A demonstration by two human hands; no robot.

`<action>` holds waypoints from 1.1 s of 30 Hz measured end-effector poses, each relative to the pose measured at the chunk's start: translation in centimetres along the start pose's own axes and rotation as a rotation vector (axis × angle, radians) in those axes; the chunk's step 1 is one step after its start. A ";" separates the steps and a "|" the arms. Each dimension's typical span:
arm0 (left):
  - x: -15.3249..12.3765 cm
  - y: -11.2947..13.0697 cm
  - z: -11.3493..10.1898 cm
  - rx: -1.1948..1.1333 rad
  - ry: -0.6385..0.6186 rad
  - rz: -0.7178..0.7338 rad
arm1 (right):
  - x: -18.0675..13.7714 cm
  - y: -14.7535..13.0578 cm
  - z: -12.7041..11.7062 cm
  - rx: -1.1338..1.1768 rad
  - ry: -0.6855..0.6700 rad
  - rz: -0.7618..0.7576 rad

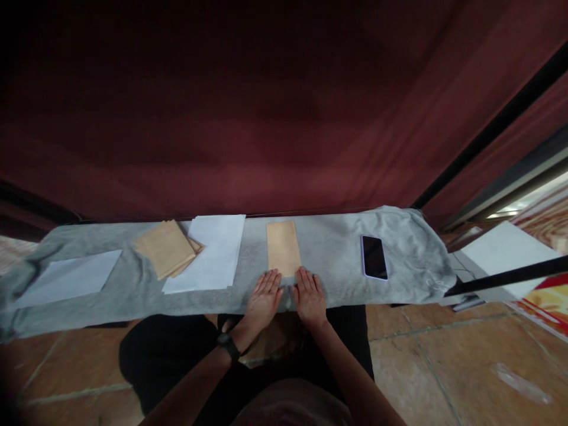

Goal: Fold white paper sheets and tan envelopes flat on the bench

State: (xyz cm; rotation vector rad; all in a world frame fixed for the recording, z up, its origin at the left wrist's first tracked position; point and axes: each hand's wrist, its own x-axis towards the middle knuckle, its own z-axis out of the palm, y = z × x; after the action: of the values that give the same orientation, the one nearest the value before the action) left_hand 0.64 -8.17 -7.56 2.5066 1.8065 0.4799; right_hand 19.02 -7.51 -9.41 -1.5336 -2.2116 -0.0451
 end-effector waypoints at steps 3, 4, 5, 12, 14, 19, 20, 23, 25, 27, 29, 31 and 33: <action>1.7 0.5 0.0 0.000 -0.034 0.009 | 0.0 -0.1 0.0 0.004 0.010 0.002; 2.4 0.7 0.1 -0.001 -0.043 0.015 | 0.1 -0.2 -0.1 0.006 0.014 0.001; 3.1 0.8 0.2 -0.003 -0.052 0.022 | 0.1 -0.2 -0.2 0.009 0.017 0.000; 7.2 1.1 1.5 -0.001 -0.101 0.026 | 0.4 -0.5 -0.4 -0.003 0.031 0.007; 7.9 0.9 1.8 0.006 -0.115 0.010 | 0.4 -0.6 -0.3 -0.005 0.039 0.011; 10.0 0.3 2.4 0.018 -0.147 -0.023 | 0.3 -0.6 -0.2 0.004 0.062 0.011; 10.4 0.2 2.4 0.021 -0.152 -0.034 | 0.3 -0.6 -0.2 0.007 0.066 0.010; 11.9 -0.2 2.6 0.028 -0.162 -0.054 | 0.2 -0.6 -0.1 0.018 0.074 0.013; 12.8 -0.5 2.7 0.029 -0.165 -0.061 | 0.3 -0.6 -0.1 0.025 0.074 0.017; 13.7 -0.6 2.8 0.028 -0.170 -0.081 | 0.3 -0.6 -0.1 0.032 0.071 0.016; 14.5 -0.8 2.9 0.019 -0.182 -0.104 | 0.3 -0.6 -0.2 0.037 0.066 0.014; 15.2 -1.0 2.9 0.008 -0.193 -0.119 | 0.4 -0.7 -0.3 0.039 0.062 0.017; 15.8 -1.3 2.8 -0.001 -0.194 -0.128 | 0.4 -0.7 -0.4 0.044 0.059 0.025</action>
State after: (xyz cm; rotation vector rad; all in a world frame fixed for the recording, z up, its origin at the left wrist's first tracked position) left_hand 4.71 7.43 -6.72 2.3243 1.8748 0.2233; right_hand 18.37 -7.51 -8.74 -1.5167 -2.1331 -0.0328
